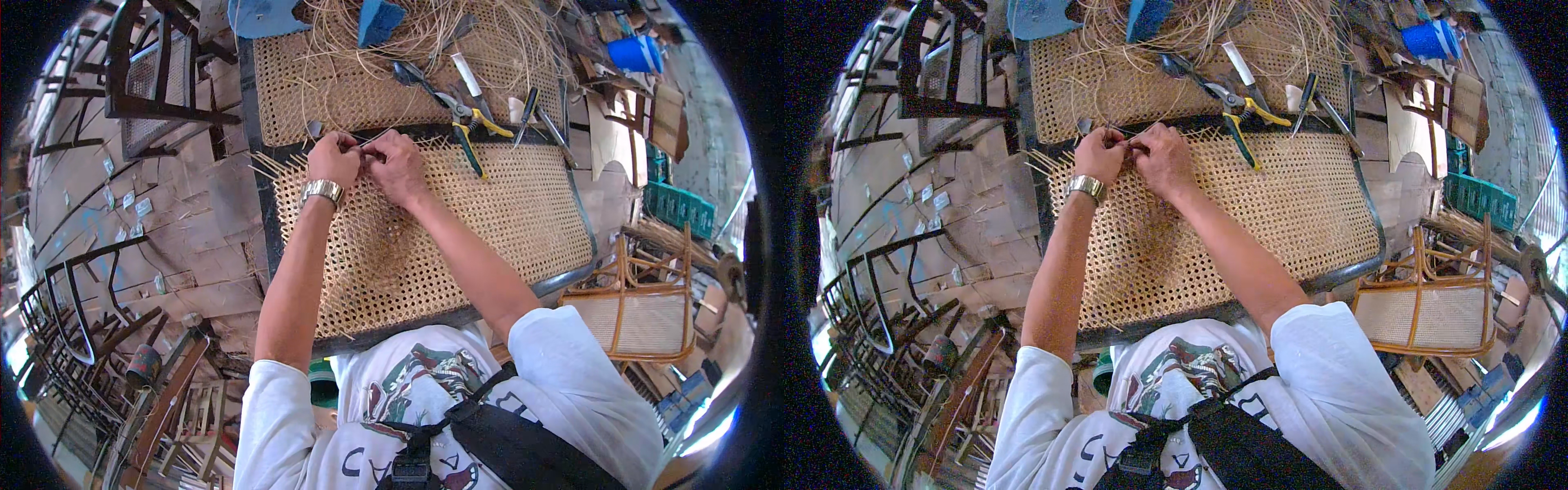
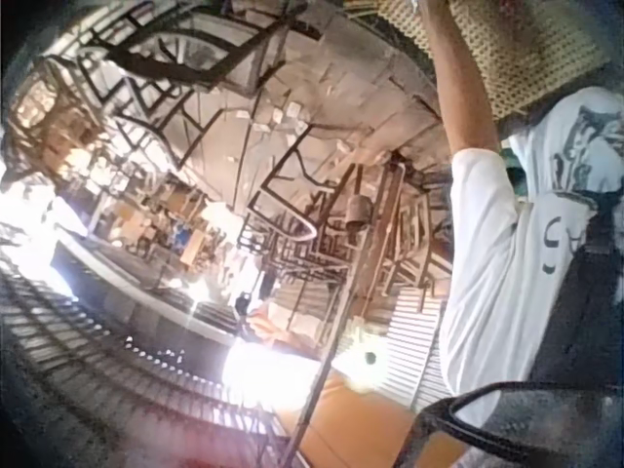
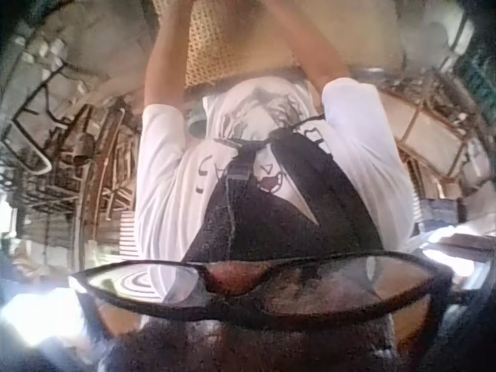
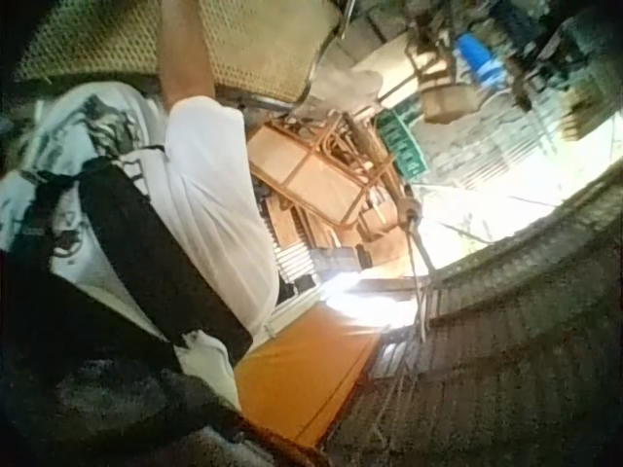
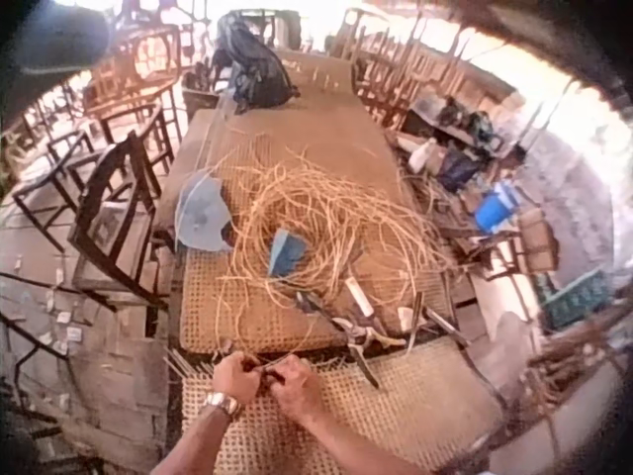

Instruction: Repairing and preparing rattan fibers for chair seat weaving in a workshop.

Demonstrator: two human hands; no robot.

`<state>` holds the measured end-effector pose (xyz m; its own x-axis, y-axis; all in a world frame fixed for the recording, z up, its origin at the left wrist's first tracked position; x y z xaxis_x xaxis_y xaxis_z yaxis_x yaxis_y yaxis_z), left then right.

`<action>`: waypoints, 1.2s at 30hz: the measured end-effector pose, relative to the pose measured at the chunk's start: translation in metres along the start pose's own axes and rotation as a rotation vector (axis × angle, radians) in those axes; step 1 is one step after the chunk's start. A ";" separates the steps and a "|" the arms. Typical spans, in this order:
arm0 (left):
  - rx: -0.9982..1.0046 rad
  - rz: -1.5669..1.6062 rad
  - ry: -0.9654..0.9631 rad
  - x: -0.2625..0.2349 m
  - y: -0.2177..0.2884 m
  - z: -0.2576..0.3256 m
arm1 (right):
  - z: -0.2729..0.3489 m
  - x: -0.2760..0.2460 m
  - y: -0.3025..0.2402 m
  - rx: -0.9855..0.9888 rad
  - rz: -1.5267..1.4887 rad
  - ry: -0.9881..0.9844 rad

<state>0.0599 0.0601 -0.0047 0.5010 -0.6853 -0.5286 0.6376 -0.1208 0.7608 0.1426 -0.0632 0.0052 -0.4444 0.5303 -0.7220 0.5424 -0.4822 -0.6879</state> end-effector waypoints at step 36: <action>-0.198 -0.364 0.466 -0.110 -0.097 0.059 | -0.018 0.000 -0.006 0.332 0.113 -0.221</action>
<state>-0.0920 0.1048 0.0021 0.4054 -0.2342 -0.8836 0.8895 -0.1220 0.4405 0.1519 -0.0480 0.0106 -0.5573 0.3155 -0.7681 0.3536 -0.7468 -0.5633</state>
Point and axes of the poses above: each hand's wrist, its own z-axis away from the middle knuckle, its own x-axis out of the palm, y = z × x, the point moved 6 cm from there along -z, towards the middle knuckle, and after that the axes turned 4 degrees about y, right-handed, at the moved point
